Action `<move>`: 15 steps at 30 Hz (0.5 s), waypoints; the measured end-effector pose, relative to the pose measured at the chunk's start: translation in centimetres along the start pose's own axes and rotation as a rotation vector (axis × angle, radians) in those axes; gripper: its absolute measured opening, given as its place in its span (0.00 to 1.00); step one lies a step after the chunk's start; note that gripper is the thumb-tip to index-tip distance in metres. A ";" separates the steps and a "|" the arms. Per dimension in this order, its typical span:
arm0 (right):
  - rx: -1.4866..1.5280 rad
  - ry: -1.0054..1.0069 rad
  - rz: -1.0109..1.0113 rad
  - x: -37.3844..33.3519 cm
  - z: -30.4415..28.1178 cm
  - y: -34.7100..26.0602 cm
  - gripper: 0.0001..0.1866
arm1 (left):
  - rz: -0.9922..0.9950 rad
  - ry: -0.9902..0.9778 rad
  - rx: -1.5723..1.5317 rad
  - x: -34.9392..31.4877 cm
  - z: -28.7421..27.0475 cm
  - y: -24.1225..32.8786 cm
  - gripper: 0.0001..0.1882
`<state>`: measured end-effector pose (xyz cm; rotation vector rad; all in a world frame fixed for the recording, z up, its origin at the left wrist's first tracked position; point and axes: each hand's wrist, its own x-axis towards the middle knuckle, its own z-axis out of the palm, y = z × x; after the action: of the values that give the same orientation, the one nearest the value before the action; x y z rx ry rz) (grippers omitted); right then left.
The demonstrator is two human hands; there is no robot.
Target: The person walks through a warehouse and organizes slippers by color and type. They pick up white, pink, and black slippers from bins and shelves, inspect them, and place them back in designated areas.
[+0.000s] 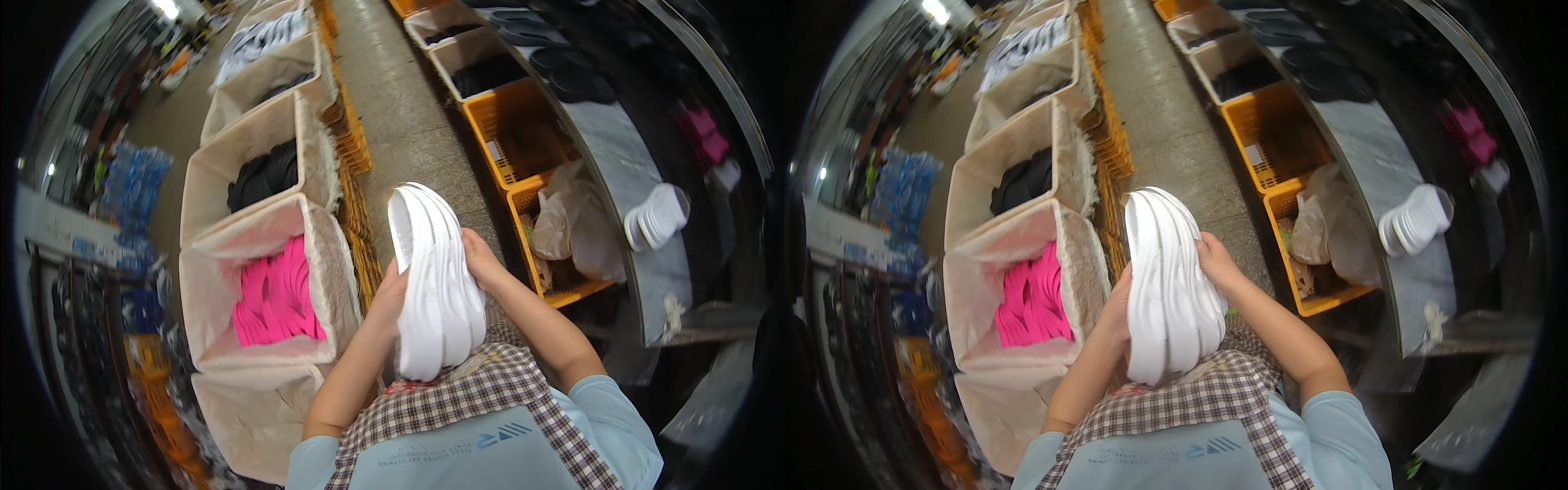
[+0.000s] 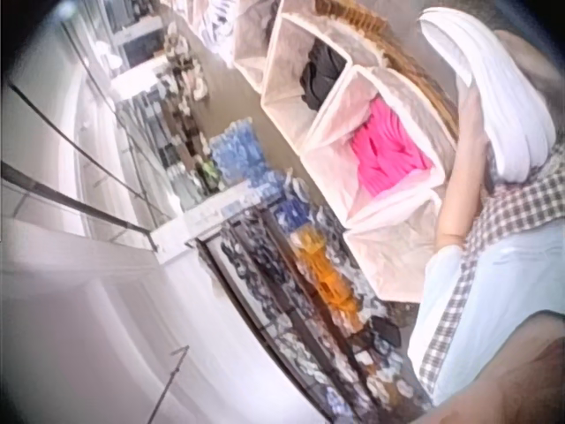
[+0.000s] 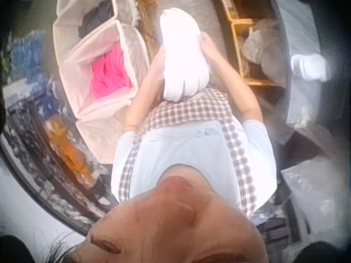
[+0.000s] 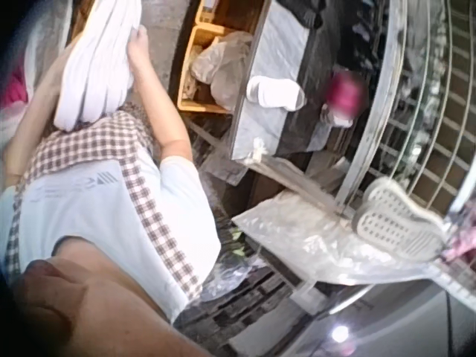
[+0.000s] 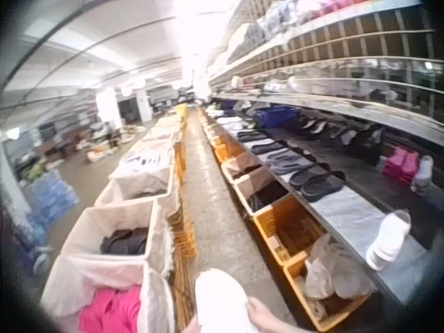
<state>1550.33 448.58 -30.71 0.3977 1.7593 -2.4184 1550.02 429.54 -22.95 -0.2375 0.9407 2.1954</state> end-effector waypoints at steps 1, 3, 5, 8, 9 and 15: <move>0.098 -0.105 0.033 0.9 -0.6 0.5 0.38 | 0.072 0.047 0.089 0.4 0.3 -0.7 0.31; 0.212 -0.249 0.150 2.7 -1.8 0.5 0.50 | 0.282 0.176 0.362 1.0 1.0 -1.5 0.40; 0.221 -0.396 0.239 4.5 -2.5 -0.4 0.48 | 0.594 0.520 1.056 1.1 1.5 -0.6 0.53; 0.045 -0.648 0.439 6.9 -1.8 -2.2 0.36 | 0.751 0.606 1.583 0.1 1.2 4.6 0.57; -0.050 -0.787 0.472 7.4 -1.0 -2.6 0.31 | 0.630 0.523 1.697 -0.5 0.7 6.5 0.56; -0.367 -1.327 0.852 5.0 4.1 1.8 0.30 | -0.360 -0.151 1.110 -6.7 -4.9 5.4 0.49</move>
<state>1545.40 444.36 -32.56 -0.3818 0.9870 -1.1315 1550.61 420.01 -20.63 0.2675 1.6988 1.1098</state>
